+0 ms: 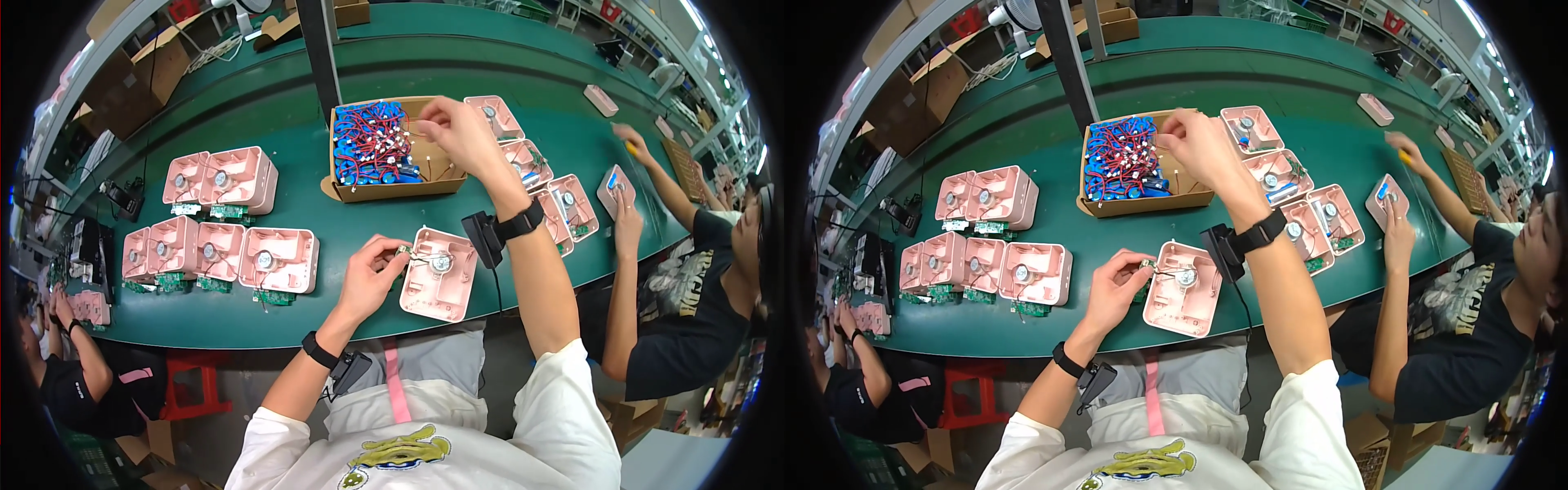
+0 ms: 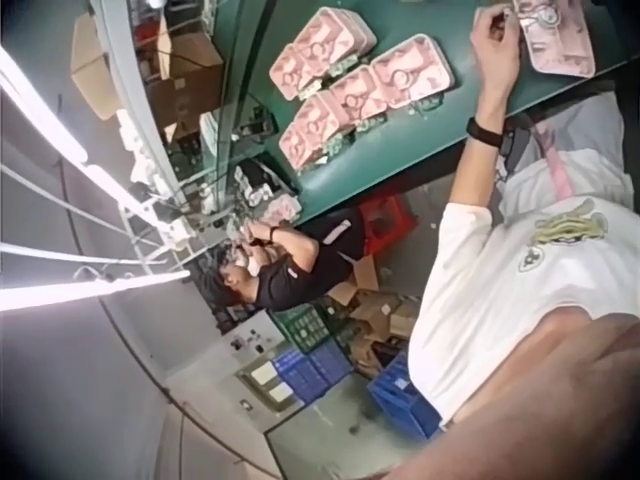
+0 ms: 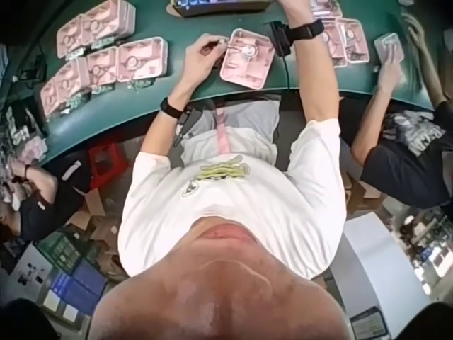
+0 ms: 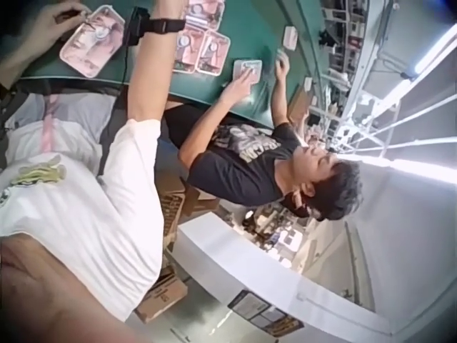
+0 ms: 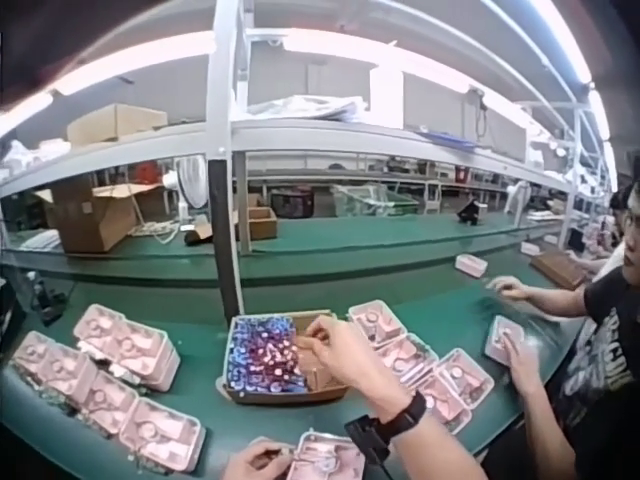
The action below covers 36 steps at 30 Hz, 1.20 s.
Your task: The person is manually assembling small electronic components into pink plastic enclosures on a production line.
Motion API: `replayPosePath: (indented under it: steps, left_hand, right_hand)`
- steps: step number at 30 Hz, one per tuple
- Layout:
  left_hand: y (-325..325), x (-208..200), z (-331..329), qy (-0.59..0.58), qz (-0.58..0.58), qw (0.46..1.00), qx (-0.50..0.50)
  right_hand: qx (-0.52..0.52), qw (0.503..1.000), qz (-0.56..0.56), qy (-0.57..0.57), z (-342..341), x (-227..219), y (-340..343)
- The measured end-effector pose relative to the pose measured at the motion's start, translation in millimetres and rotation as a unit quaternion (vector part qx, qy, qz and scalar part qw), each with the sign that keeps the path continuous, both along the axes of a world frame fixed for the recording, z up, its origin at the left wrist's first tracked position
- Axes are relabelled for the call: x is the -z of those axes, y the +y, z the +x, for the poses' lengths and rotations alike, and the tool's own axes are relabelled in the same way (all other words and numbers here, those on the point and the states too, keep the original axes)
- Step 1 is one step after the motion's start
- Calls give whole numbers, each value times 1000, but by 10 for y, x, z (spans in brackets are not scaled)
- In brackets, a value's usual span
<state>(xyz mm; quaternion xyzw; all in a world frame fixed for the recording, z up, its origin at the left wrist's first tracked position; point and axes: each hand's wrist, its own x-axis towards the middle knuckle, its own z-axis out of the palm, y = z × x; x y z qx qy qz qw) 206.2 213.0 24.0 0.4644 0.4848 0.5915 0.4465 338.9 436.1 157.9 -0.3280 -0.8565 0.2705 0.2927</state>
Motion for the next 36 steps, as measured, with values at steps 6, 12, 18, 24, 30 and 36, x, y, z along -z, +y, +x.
replayPosePath:
  steps: [6, 12, 18, 24, 30, 36]
  left_hand:
    - [-32, -48, -5, 10, -27, 999, 12]
    - [60, -46, 8, 5, -34, 999, 13]
    - [41, -35, -1, 6, 8, 1000, 4]
    - [-31, -75, -11, 29, -58, 998, 4]
    - [-31, -80, -12, 89, -60, 994, -14]
    - [12, -274, 146, 145, -25, 983, -107]
  right_hand:
    - [-21, 927, 64, -369, -39, 156, 68]
    - [-98, 977, -102, -158, 98, 173, 156]
    - [-87, 914, -266, 293, 202, 5, -164]
    - [-144, 863, -307, 375, 446, -144, -530]
    - [-167, 836, -356, 384, 672, -230, -812]
    - [-95, 911, -314, 248, 862, -380, -1131]
